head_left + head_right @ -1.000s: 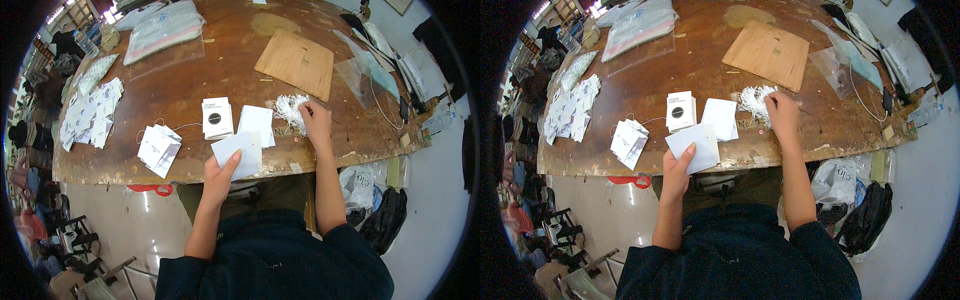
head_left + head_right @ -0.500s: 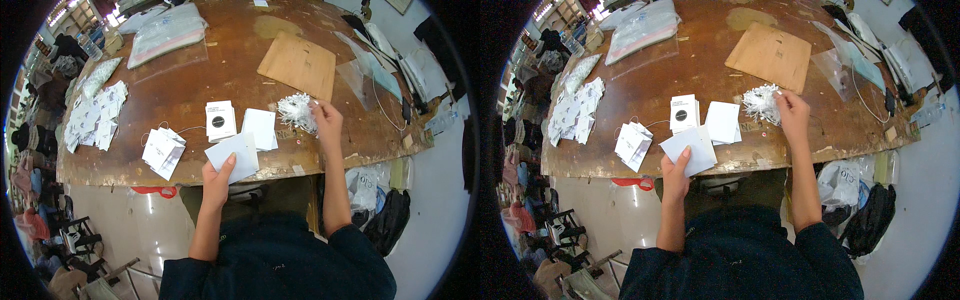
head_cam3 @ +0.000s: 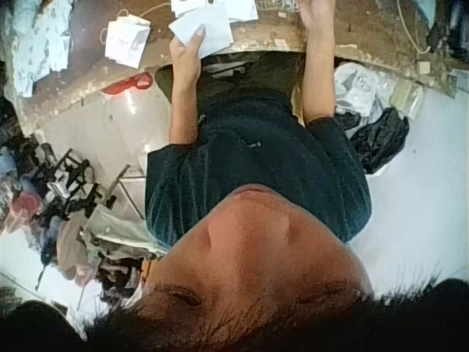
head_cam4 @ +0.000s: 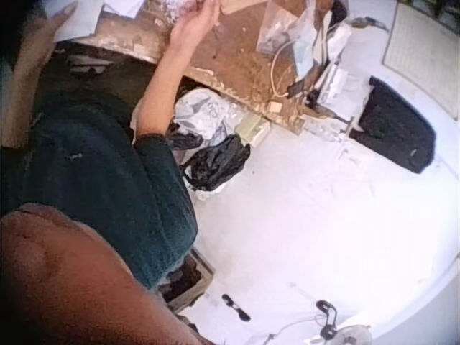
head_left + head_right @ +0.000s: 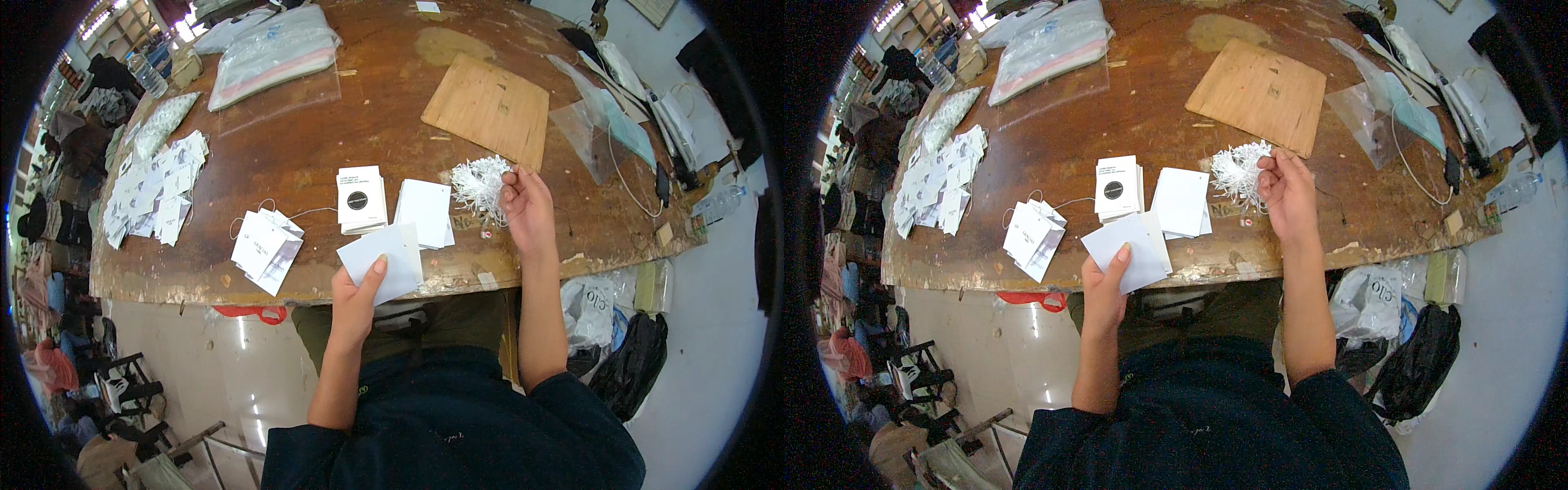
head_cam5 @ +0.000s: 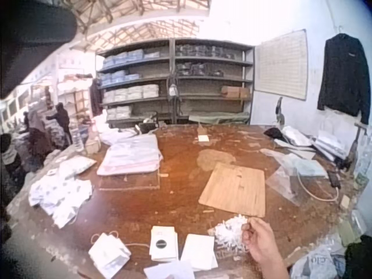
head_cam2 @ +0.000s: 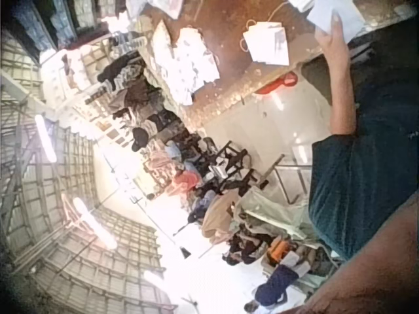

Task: The person assembles small white paper tags by inserting white strings through pre-punched holes and stacking the finished tags on the table. The person handles tags and strings by hand, repeatedly picking up a tag, threading a string, and placing the completed tag into a growing stack.

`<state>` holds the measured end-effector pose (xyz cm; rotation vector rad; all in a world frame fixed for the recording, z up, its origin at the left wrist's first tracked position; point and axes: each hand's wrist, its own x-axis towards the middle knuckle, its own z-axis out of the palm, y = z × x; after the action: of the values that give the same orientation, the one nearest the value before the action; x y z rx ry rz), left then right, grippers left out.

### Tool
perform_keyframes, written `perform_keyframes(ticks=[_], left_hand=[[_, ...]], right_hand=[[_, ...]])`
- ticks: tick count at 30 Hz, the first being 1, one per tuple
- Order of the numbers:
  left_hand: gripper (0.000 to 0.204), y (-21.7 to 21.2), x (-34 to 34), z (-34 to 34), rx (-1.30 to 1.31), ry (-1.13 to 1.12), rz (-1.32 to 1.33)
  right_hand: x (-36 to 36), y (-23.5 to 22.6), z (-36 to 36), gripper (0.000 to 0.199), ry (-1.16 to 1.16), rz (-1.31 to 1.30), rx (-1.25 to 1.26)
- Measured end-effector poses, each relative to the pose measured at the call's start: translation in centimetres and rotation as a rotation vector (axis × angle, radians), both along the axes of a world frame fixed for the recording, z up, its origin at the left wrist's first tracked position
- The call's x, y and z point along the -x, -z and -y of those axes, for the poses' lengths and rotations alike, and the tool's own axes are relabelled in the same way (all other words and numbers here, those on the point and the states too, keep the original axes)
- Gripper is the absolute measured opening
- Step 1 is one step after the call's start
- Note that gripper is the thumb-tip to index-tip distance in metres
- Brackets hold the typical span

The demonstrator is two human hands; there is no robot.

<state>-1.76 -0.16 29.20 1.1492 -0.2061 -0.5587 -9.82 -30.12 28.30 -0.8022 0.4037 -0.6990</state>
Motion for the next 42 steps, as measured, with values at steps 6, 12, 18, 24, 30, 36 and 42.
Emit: perform_keyframes(ticks=[6,12,18,24,30,36,42], left_hand=[[0.035,0.2,0.0,-0.2,0.004,0.007,-0.018],[0.034,0.3,0.0,-0.1,-0.017,0.009,0.005],[0.034,0.2,0.1,-0.3,-0.004,0.018,0.013],[0.033,0.0,-0.1,-0.6,-0.067,0.016,0.022],[0.034,0.0,-0.2,-0.2,-0.055,-0.009,0.038],[0.034,0.2,-0.1,-0.2,-0.063,0.02,-0.01],[0.035,0.3,-0.2,-0.5,-0.1,0.007,0.006]], right_hand=[[-0.3,-1.1,-0.5,0.015,0.071,-0.269,0.38],[0.2,-3.5,-4.4,0.024,0.001,-0.543,1.745],[-0.7,-3.6,-6.4,0.015,-0.041,-0.768,2.079],[0.2,-2.7,-2.3,0.008,0.188,-0.283,1.286],[-0.6,-2.9,0.3,0.011,0.309,-0.102,0.769],[-0.1,-3.5,-1.5,0.014,0.414,-0.17,0.692],[1.0,-3.5,-2.9,0.015,0.694,-0.19,1.172]])
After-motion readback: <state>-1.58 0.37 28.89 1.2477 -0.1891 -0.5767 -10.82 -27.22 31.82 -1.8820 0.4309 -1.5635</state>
